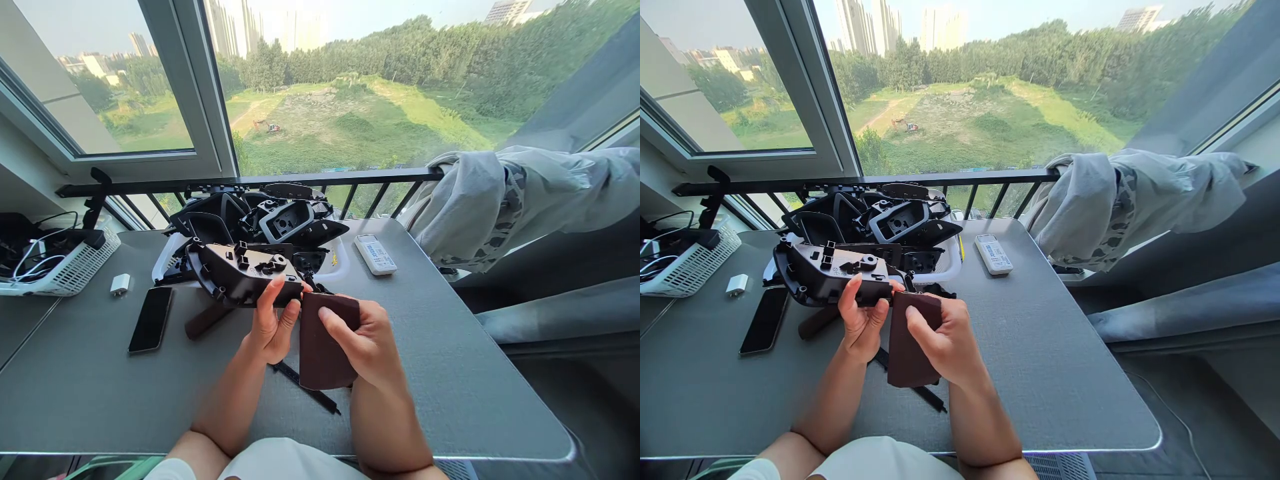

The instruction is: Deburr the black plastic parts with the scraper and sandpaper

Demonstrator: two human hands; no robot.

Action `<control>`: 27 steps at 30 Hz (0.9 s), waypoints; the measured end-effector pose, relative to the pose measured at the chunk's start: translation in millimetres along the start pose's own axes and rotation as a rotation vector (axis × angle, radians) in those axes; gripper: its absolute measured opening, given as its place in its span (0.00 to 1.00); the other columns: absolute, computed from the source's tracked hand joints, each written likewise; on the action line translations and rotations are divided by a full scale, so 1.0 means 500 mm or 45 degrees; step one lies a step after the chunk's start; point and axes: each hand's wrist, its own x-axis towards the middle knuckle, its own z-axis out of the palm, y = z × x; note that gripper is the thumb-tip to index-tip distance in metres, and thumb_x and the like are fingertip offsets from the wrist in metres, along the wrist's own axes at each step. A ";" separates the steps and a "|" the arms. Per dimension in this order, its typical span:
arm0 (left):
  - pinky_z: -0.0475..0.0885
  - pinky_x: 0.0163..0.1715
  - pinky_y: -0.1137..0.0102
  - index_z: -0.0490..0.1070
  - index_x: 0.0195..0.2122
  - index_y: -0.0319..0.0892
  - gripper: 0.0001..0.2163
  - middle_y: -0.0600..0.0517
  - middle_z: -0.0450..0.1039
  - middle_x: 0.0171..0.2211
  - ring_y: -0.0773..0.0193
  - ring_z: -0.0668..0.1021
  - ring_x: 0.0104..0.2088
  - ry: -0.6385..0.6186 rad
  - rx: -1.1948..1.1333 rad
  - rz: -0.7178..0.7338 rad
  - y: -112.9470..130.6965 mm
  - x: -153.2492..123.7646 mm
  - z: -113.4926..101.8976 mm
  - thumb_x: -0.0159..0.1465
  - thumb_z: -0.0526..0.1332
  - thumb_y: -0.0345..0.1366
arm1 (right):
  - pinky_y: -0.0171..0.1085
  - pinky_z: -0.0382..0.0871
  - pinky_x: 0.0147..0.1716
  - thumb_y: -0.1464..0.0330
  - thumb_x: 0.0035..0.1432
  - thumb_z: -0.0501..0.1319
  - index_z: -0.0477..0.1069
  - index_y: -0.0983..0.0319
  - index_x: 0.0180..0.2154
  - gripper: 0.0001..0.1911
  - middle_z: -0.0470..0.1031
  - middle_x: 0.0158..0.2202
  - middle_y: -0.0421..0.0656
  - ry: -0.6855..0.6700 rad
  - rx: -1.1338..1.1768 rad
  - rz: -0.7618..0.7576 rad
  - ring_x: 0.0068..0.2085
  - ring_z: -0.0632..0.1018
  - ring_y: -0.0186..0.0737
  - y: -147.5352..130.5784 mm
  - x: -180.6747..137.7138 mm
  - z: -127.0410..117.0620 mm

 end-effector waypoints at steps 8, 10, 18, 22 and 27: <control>0.76 0.44 0.65 0.49 0.67 0.57 0.30 0.49 0.76 0.49 0.65 0.78 0.44 0.002 0.090 0.002 -0.004 -0.004 -0.005 0.68 0.55 0.27 | 0.29 0.54 0.15 0.66 0.52 0.59 0.64 0.62 0.18 0.13 0.59 0.17 0.36 -0.043 -0.057 -0.025 0.19 0.61 0.29 0.003 0.000 0.000; 0.76 0.45 0.64 0.49 0.67 0.57 0.29 0.49 0.76 0.48 0.65 0.79 0.44 0.000 0.074 -0.003 -0.002 -0.002 -0.004 0.68 0.55 0.27 | 0.29 0.54 0.15 0.65 0.51 0.60 0.64 0.62 0.19 0.13 0.59 0.17 0.35 0.009 -0.009 -0.013 0.19 0.60 0.28 0.005 0.002 0.000; 0.77 0.35 0.74 0.55 0.64 0.59 0.28 0.55 0.77 0.37 0.70 0.79 0.34 0.227 -0.030 -0.178 0.023 0.026 0.008 0.66 0.61 0.32 | 0.31 0.61 0.15 0.59 0.48 0.65 0.73 0.62 0.24 0.13 0.70 0.19 0.39 0.182 0.367 0.199 0.18 0.68 0.34 0.019 -0.002 -0.014; 0.76 0.31 0.78 0.59 0.61 0.60 0.29 0.58 0.75 0.34 0.72 0.79 0.31 0.401 -0.086 -0.336 0.029 0.030 0.014 0.61 0.67 0.34 | 0.31 0.63 0.15 0.59 0.47 0.67 0.72 0.63 0.23 0.14 0.71 0.19 0.40 0.177 0.485 0.232 0.18 0.69 0.33 0.026 0.000 -0.016; 0.76 0.31 0.78 0.58 0.60 0.62 0.33 0.60 0.74 0.31 0.73 0.78 0.29 0.420 -0.160 -0.407 0.026 0.026 0.020 0.58 0.70 0.35 | 0.32 0.66 0.17 0.58 0.46 0.69 0.74 0.63 0.25 0.14 0.72 0.20 0.40 0.070 0.530 0.257 0.19 0.71 0.34 0.030 0.004 -0.008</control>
